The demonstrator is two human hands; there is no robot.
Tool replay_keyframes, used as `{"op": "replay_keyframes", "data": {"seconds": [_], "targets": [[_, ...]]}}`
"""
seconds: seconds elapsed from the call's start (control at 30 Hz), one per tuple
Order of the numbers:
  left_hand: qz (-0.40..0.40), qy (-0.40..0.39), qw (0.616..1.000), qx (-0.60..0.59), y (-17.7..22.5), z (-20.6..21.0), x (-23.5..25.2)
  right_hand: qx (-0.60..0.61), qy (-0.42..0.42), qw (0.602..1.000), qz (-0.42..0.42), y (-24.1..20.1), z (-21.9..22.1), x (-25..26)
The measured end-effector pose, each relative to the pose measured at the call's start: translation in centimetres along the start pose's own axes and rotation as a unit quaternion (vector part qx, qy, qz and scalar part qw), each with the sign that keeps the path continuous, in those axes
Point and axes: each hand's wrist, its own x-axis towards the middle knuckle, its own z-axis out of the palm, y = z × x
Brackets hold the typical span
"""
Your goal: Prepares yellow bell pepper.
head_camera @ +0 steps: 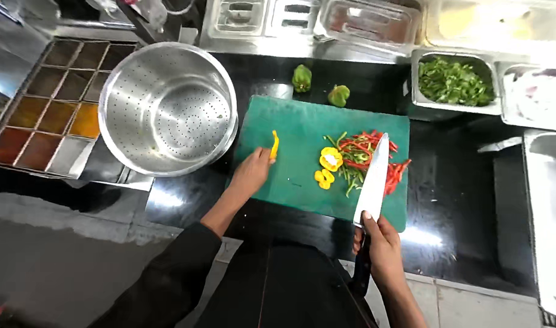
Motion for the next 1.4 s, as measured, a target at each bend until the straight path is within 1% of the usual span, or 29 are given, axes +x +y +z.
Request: {"op": "replay_keyframes", "data": {"seconds": [0.03, 0.07, 0.13, 0.17, 0.2, 0.27, 0.3, 0.37, 0.4, 0.47, 0.53, 0.57, 0.63, 0.67, 0.73, 0.83, 0.9, 1.0, 1.03, 1.1, 1.17, 1.23, 1.3, 1.33, 1.4], "targets": [[-0.010, -0.033, 0.999, 0.003, -0.4, 0.3, 0.0, -0.003, -0.003, 1.000, 0.004, 0.0, 0.0, -0.3], [-0.008, -0.035, 0.999, -0.004, -0.3, -0.7, 0.0, -0.004, -0.005, 1.000, 0.000, -0.2, 0.1, -0.4], [0.017, 0.021, 0.999, -0.035, 0.6, -3.5, 0.3, -0.013, -0.005, 1.000, -0.017, -0.6, 0.0, -0.3], [0.019, 0.032, 0.999, -0.033, 0.7, -3.8, 0.1, -0.020, -0.005, 1.000, -0.020, -0.4, -0.1, -0.5], [0.012, 0.007, 1.000, -0.018, 0.5, -3.3, 0.3, -0.020, -0.004, 1.000, -0.020, -0.2, -0.1, -0.4], [-0.002, -0.073, 0.997, 0.016, -0.7, -1.2, 0.9, -0.016, -0.009, 1.000, -0.004, 0.1, 0.0, -0.4], [0.000, -0.080, 0.997, 0.015, -1.0, -0.9, 0.8, -0.017, -0.015, 1.000, 0.004, 0.0, 0.2, -0.5], [0.024, -0.039, 0.999, 0.005, -0.9, -1.7, 1.8, -0.022, -0.025, 0.999, -0.003, -0.3, 0.3, -0.1], [0.024, -0.037, 0.999, 0.010, -1.2, -1.4, 2.0, -0.035, -0.031, 0.999, -0.003, -0.2, 0.1, -0.1], [0.001, -0.065, 0.998, 0.025, -1.8, -0.9, 2.0, -0.089, -0.051, 0.995, 0.007, 0.2, 0.1, -0.3], [0.000, -0.019, 1.000, 0.002, -0.7, -2.7, 3.0, -0.197, -0.092, 0.976, 0.008, -0.6, 0.5, 0.9], [0.001, 0.015, 1.000, -0.027, 0.1, -3.9, 2.6, -0.268, -0.123, 0.955, 0.015, -1.1, 0.7, 1.0], [0.026, 0.109, 0.990, -0.089, 1.6, -6.5, 1.6, -0.394, -0.175, 0.902, 0.029, -2.4, 2.3, 1.5], [0.040, 0.147, 0.981, -0.120, 2.4, -7.9, 1.1, -0.434, -0.178, 0.883, 0.024, -3.2, 3.6, 1.7], [0.070, 0.219, 0.956, -0.181, 3.6, -10.4, -0.3, -0.487, -0.155, 0.860, -0.003, -4.6, 6.4, 1.6], [0.106, 0.311, 0.906, -0.266, 4.2, -13.4, -2.6, -0.527, -0.124, 0.839, -0.051, -5.0, 9.9, 2.6], [0.097, 0.354, 0.883, -0.293, 3.4, -14.2, -3.8, -0.542, -0.110, 0.830, -0.070, -4.5, 11.9, 3.6], [0.080, 0.387, 0.862, -0.318, 1.8, -14.0, -4.8, -0.568, -0.132, 0.808, -0.082, -3.9, 14.5, 3.7], [0.078, 0.390, 0.859, -0.322, 1.4, -13.8, -5.1, -0.572, -0.158, 0.800, -0.088, -3.5, 15.1, 3.2], [0.071, 0.391, 0.858, -0.325, 0.7, -13.3, -5.6, -0.578, -0.242, 0.772, -0.104, -2.5, 15.7, 1.7], [0.061, 0.394, 0.857, -0.326, 0.2, -13.1, -6.0, -0.569, -0.324, 0.747, -0.116, -1.8, 15.2, 0.4], [0.053, 0.402, 0.853, -0.329, -0.3, -13.0, -6.4, -0.546, -0.363, 0.744, -0.124, -1.9, 13.4, -0.4], [0.050, 0.402, 0.852, -0.331, -0.9, -13.0, -6.8, -0.520, -0.367, 0.761, -0.130, -2.3, 11.4, -0.7], [0.046, 0.398, 0.853, -0.334, -1.2, -12.9, -6.9, -0.511, -0.347, 0.774, -0.137, -2.3, 10.6, -0.7], [0.034, 0.387, 0.859, -0.334, -1.8, -12.7, -6.9, -0.521, -0.268, 0.798, -0.144, -2.0, 9.8, -0.2]]}}
